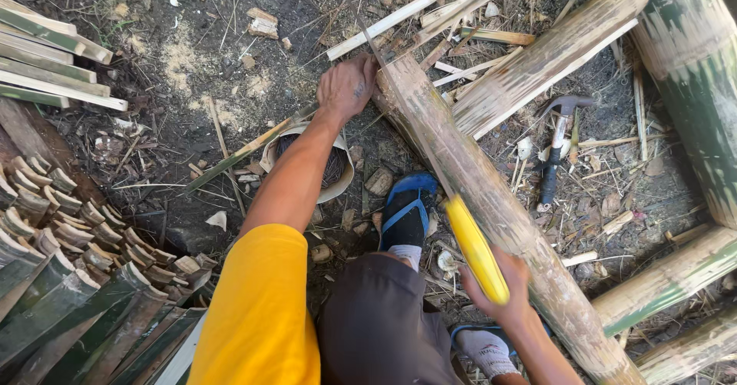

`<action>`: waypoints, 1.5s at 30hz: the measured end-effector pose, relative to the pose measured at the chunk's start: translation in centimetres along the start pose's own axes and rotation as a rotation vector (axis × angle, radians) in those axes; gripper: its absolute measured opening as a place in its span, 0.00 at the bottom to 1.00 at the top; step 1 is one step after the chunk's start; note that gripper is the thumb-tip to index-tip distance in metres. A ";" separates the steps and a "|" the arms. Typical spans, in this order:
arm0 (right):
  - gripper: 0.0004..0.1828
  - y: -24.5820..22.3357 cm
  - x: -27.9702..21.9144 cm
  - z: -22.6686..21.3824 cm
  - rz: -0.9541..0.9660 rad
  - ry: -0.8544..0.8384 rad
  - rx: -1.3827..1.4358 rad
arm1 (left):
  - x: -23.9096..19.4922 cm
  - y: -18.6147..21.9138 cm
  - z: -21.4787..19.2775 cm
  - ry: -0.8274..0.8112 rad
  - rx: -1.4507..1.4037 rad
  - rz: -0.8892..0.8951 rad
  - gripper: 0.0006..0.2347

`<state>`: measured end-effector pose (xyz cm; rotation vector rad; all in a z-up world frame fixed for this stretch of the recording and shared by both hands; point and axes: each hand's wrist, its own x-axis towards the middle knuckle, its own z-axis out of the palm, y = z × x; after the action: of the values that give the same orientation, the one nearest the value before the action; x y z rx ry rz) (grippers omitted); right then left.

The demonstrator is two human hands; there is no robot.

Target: The person sits on the ground and uses a hand saw to cut thin bamboo strips to size. They then use a hammer to drive nails from a nearby container into the bamboo strips, securing them to a larger bamboo log frame.

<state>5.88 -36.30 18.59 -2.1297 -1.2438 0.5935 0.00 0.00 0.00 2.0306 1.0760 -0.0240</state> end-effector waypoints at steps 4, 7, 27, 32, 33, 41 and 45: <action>0.13 1.9 4.7 3.1 -0.037 0.000 -0.143 | 0.5 -1.2 1.1 0.075 0.007 0.074 0.17; 0.12 2.9 12.9 8.1 -0.009 0.027 0.112 | 0.7 -1.9 2.1 0.252 0.045 0.189 0.17; 0.12 3.6 0.2 3.1 -0.013 -0.063 -0.268 | 0.6 -1.5 1.8 0.206 0.009 0.137 0.18; 0.18 4.7 -3.3 1.5 -0.071 0.055 -0.067 | 1.2 -2.4 3.1 0.126 0.039 0.068 0.19; 0.15 6.1 0.5 3.8 -0.159 -0.019 -0.324 | 1.4 -2.7 3.4 0.097 0.055 0.046 0.20; 0.11 5.7 5.0 6.8 -0.038 0.054 0.067 | 1.3 -2.0 2.7 0.050 0.063 -0.012 0.22; 0.18 5.9 -4.5 2.2 -0.027 0.046 0.054 | 0.8 -1.5 2.1 0.109 0.036 0.044 0.19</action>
<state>6.00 -41.95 13.34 -2.0670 -1.2163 0.5567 0.11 -0.40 -2.68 2.1077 1.1049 0.0918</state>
